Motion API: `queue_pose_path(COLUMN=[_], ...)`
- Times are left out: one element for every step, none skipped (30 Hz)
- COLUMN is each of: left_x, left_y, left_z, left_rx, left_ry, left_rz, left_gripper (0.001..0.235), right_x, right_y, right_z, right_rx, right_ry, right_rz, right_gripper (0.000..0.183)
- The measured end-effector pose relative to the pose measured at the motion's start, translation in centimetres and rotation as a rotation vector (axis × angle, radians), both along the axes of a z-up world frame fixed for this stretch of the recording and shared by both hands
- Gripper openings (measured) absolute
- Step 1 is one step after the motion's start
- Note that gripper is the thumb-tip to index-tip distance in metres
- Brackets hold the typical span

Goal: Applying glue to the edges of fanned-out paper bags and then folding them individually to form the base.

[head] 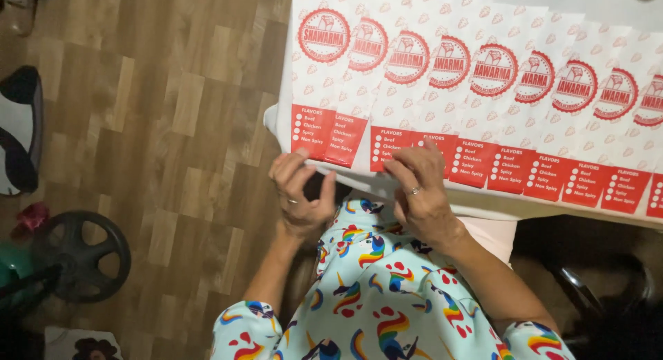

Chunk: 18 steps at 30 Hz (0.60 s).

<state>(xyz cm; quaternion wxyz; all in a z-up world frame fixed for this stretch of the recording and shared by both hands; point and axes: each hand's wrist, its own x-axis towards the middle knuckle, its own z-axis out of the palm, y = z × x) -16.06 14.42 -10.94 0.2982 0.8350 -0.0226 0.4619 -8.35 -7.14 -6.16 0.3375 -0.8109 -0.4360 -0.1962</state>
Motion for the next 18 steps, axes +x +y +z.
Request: queue_pose_path(left_x=[0.3,0.6,0.9,0.8,1.0,1.1,1.3,1.5,1.6,1.7,1.9,2.0,2.1,2.1,2.2,2.2,2.1,2.1], left_y=[0.9,1.9,2.8,3.1,3.5,4.0,4.1,4.2,4.3,4.4,4.5,4.6,5.0,5.3,5.7,5.9,6.1,6.3], left_z=[0.8,1.7,2.5,2.6,2.8,2.9,3.1,3.3,3.5,3.9,4.3,4.7,4.4,4.2,3.9,3.8,3.7,3.7], left_rx=[0.001,0.010,0.017,0.017,0.024,0.032,0.031,0.025,0.017,0.014,0.004,-0.006,-0.007,0.001,0.010,0.009,0.002,-0.005], left_ry=[0.001,0.032,0.063,0.064,0.096,0.128,0.127,0.137,0.147,0.148,0.173,0.198,0.198,0.210,0.223,0.223,0.235,0.247], left_rz=[0.003,-0.068,-0.141,-0.140,-0.201,-0.263,-0.259,-0.291,-0.324,-0.321,-0.347,-0.373,-0.374,-0.375,-0.377,-0.379,-0.376,-0.373], left_gripper=[0.040,0.038,0.037,0.037,0.036,0.036,0.036,0.036,0.035,0.035,0.035,0.035,0.035,0.036,0.036,0.036,0.034,0.032], right_x=[0.2,0.3,0.4,0.1,0.0,-0.1,0.0,0.1,0.1,0.1,0.2,0.2,0.3,0.4,0.6,0.7,0.7,0.8], right_y=[1.1,2.2,3.2,3.9,4.6,5.4,5.6,5.7,5.8,5.7,5.7,5.7,5.7,5.7,5.7,5.7,5.7,5.8], right_z=[-0.1,-0.1,-0.2,-0.1,-0.1,0.0,0.2,0.2,0.3,0.1,0.0,-0.2,-0.1,0.0,0.1,0.2,0.3,0.4], right_rx=[0.001,0.065,0.128,0.128,0.120,0.112,0.111,0.090,0.068,0.066,0.077,0.089,0.088,0.098,0.109,0.109,0.112,0.115], right_ry=[0.001,0.058,0.116,0.118,0.140,0.162,0.161,0.146,0.131,0.132,0.144,0.155,0.155,0.167,0.179,0.179,0.175,0.171], right_rz=[0.003,0.066,0.127,0.128,0.125,0.121,0.124,0.106,0.087,0.090,0.089,0.088,0.088,0.102,0.115,0.114,0.115,0.117], right_gripper=[0.041,0.037,0.032,0.032,0.029,0.026,0.026,0.023,0.021,0.021,0.019,0.017,0.017,0.016,0.015,0.015,0.014,0.013])
